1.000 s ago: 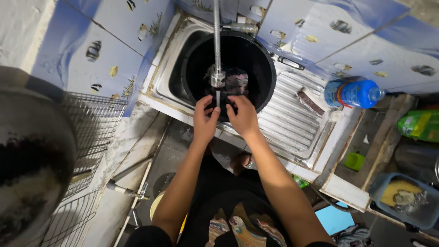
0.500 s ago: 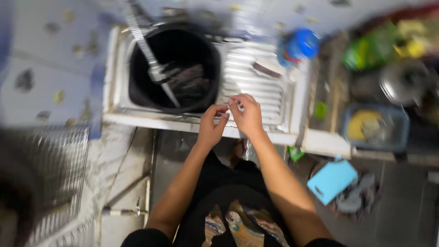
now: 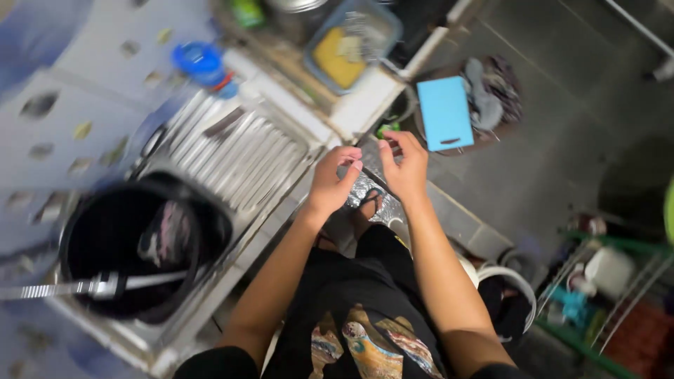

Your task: Hand-washing a cloth item in a basin using a brush and water.

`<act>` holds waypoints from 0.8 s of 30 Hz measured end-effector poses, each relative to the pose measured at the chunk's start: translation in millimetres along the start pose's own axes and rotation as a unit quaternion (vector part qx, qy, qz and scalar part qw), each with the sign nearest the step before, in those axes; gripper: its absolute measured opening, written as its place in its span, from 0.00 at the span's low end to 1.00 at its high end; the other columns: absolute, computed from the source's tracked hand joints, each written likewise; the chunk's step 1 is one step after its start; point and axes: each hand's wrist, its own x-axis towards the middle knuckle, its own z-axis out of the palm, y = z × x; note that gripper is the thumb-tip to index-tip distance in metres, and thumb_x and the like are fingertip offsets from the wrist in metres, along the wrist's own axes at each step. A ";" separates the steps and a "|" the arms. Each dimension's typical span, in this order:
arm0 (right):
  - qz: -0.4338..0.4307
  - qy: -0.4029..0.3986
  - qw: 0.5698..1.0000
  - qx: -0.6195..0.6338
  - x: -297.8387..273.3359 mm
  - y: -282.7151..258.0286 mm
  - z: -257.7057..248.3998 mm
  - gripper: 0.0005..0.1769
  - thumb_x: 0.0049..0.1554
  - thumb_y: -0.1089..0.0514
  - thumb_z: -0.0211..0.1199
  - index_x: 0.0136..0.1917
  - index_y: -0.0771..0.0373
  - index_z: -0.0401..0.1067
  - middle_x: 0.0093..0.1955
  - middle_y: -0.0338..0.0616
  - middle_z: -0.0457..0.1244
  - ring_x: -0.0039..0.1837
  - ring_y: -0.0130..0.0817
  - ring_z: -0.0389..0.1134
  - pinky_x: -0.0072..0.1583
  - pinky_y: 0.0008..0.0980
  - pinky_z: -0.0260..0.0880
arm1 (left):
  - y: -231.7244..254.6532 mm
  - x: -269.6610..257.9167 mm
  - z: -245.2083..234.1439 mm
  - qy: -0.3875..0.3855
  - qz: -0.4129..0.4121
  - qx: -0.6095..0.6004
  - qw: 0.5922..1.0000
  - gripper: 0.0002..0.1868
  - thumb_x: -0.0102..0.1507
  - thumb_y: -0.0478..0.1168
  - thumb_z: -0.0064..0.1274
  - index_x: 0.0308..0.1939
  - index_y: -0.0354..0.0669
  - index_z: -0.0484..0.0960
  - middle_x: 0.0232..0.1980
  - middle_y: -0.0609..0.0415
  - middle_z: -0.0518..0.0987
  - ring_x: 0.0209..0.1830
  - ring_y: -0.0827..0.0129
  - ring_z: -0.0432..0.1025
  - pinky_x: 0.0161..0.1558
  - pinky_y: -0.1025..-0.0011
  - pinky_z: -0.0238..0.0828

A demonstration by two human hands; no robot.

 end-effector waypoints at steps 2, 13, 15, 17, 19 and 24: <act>0.020 0.050 0.998 -0.022 -3.8 26.4 -31.3 0.09 0.61 0.63 0.66 0.55 0.67 0.76 0.50 0.46 0.70 0.45 0.32 0.72 0.48 0.30 0.73 | -4.2 10.7 33.8 -0.042 -0.002 -0.030 0.999 0.13 0.65 0.33 0.57 0.54 0.36 0.80 0.49 0.49 0.84 0.47 0.67 0.79 0.51 0.71 0.76; 0.105 0.164 0.974 -0.117 21.3 138.6 -165.1 0.15 0.57 0.61 0.69 0.57 0.64 0.75 0.51 0.48 0.68 0.50 0.37 0.71 0.48 0.34 0.73 | -38.7 75.0 188.6 -0.155 0.000 -0.067 0.986 0.13 0.66 0.33 0.58 0.54 0.35 0.79 0.47 0.52 0.83 0.44 0.70 0.77 0.49 0.72 0.75; 0.098 0.169 0.973 -0.125 35.1 150.8 -181.3 0.18 0.56 0.59 0.70 0.59 0.63 0.74 0.54 0.49 0.68 0.52 0.39 0.71 0.50 0.36 0.73 | -46.9 87.2 209.7 -0.153 -0.030 -0.092 0.983 0.13 0.65 0.32 0.57 0.54 0.35 0.79 0.47 0.53 0.83 0.44 0.70 0.77 0.48 0.72 0.74; 0.122 0.171 0.967 -0.142 46.9 158.1 -195.5 0.21 0.55 0.59 0.71 0.60 0.64 0.73 0.55 0.50 0.67 0.54 0.42 0.70 0.51 0.38 0.72 | -52.8 98.5 226.5 -0.153 -0.038 -0.087 0.984 0.13 0.65 0.33 0.58 0.53 0.35 0.79 0.47 0.52 0.83 0.44 0.70 0.77 0.48 0.72 0.74; 0.149 0.168 0.961 -0.159 54.3 170.3 -204.3 0.24 0.53 0.58 0.72 0.61 0.64 0.72 0.56 0.51 0.67 0.56 0.45 0.70 0.53 0.40 0.71 | -51.7 109.8 237.9 -0.150 -0.049 -0.082 0.984 0.13 0.65 0.33 0.59 0.52 0.36 0.79 0.48 0.52 0.82 0.44 0.70 0.77 0.48 0.71 0.74; 0.129 0.193 0.958 -0.170 63.3 199.9 -200.3 0.32 0.51 0.55 0.75 0.66 0.65 0.68 0.64 0.56 0.64 0.67 0.55 0.66 0.68 0.44 0.66 | -79.1 146.8 258.4 -0.189 -0.044 -0.052 0.980 0.13 0.65 0.36 0.59 0.53 0.37 0.80 0.48 0.53 0.84 0.48 0.67 0.79 0.49 0.70 0.75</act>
